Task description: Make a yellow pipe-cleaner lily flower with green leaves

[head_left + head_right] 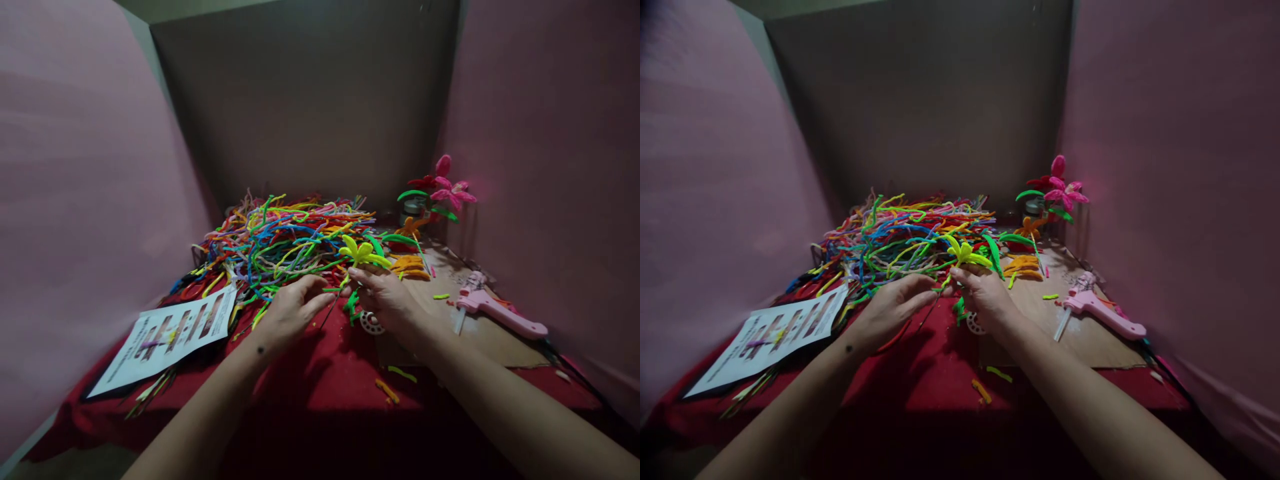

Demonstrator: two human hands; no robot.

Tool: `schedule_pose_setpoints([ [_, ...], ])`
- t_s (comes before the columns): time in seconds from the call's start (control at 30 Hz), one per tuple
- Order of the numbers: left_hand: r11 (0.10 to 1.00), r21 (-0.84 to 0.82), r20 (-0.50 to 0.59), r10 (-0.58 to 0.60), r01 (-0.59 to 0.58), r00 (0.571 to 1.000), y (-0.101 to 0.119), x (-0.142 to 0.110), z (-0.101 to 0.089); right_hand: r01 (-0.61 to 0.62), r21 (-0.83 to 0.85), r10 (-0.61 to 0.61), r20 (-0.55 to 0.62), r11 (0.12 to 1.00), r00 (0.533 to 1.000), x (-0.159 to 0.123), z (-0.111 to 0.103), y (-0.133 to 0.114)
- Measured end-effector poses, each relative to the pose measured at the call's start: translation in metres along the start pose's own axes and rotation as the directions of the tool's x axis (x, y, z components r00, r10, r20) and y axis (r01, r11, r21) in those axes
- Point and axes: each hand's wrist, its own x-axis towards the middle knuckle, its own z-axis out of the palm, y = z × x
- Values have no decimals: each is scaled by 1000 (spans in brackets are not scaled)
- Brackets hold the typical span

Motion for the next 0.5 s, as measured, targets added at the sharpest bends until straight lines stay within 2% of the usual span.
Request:
schedule_pose_setpoints([
  [0.07, 998, 63, -67, 20, -16, 998, 4, 6, 0, 6, -21, -6, 2, 1000, 1000, 0, 0, -2],
  [0.13, 967, 255, -110, 7, 22, 994, -2, 8, -4, -4, -63, 3, -18, 998, 1000, -1, -2, -4],
  [0.2, 895, 442, 6, -65, 56, 998, -14, 4, -9, -24, -97, 20, -49, 995, 999, 0, -5, -6],
  [0.3, 761, 639, 104, -232, 114, 967, -35, -6, -12, -61, -142, 49, -86, 988, 995, 6, -11, -4],
  [0.4, 737, 667, 178, -303, 112, 936, -49, -13, -10, -112, -186, 87, -138, 976, 987, 12, -14, -1],
  [0.5, 750, 652, 197, -315, 116, 928, -54, -16, -7, -161, -223, 122, -179, 961, 976, 15, -14, 1],
])
